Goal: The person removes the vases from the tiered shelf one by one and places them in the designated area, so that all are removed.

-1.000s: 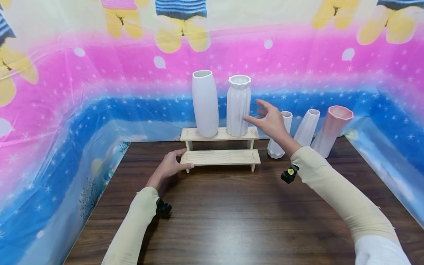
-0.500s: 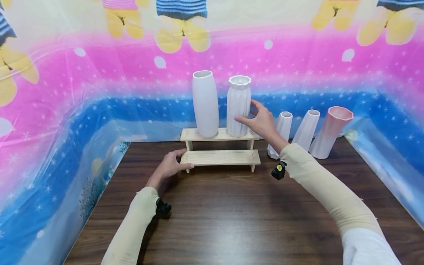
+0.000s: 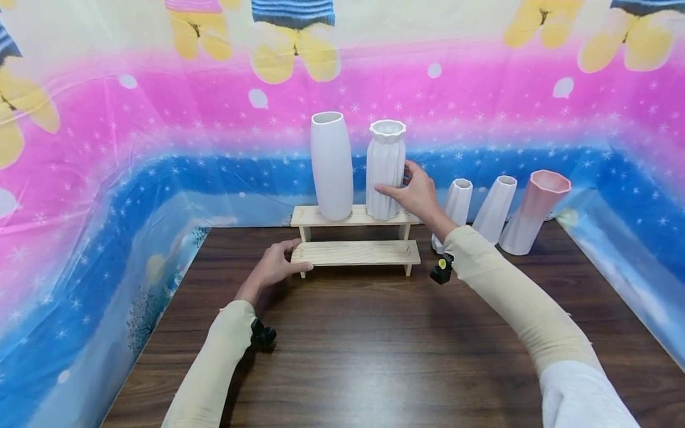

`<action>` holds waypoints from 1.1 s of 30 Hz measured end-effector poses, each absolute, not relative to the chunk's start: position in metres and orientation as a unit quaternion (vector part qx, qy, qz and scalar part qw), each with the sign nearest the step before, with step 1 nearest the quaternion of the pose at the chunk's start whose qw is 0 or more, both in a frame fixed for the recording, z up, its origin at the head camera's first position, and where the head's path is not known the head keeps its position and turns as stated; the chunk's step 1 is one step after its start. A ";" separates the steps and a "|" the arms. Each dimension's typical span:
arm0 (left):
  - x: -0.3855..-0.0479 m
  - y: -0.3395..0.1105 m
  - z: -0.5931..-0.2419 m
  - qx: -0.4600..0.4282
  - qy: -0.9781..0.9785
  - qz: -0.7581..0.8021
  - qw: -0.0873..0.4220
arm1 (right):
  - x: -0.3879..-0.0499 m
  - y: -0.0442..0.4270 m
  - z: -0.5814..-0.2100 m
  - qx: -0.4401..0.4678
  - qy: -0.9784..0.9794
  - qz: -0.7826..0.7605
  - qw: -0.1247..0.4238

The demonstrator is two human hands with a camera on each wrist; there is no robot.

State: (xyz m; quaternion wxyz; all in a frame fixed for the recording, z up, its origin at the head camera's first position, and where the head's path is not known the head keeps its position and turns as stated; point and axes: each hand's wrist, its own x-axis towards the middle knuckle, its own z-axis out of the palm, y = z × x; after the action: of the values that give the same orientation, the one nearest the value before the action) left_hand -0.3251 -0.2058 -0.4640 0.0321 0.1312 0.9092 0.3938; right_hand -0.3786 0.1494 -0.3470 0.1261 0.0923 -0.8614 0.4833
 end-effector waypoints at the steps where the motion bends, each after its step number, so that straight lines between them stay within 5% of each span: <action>1: -0.325 -0.206 -0.464 0.131 0.909 0.394 0.032 | -0.379 0.149 -0.347 0.091 -0.861 0.485 0.125; 33: -0.325 -0.207 -0.465 0.133 0.909 0.393 0.025 | -0.367 0.153 -0.345 0.107 -0.848 0.494 0.159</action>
State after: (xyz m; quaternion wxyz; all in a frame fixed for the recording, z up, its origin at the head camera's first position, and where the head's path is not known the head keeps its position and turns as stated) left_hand -0.3253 -0.2070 -0.4653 0.0250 0.1334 0.9093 0.3934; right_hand -0.3671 0.1527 -0.3453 0.1587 0.1072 -0.8479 0.4943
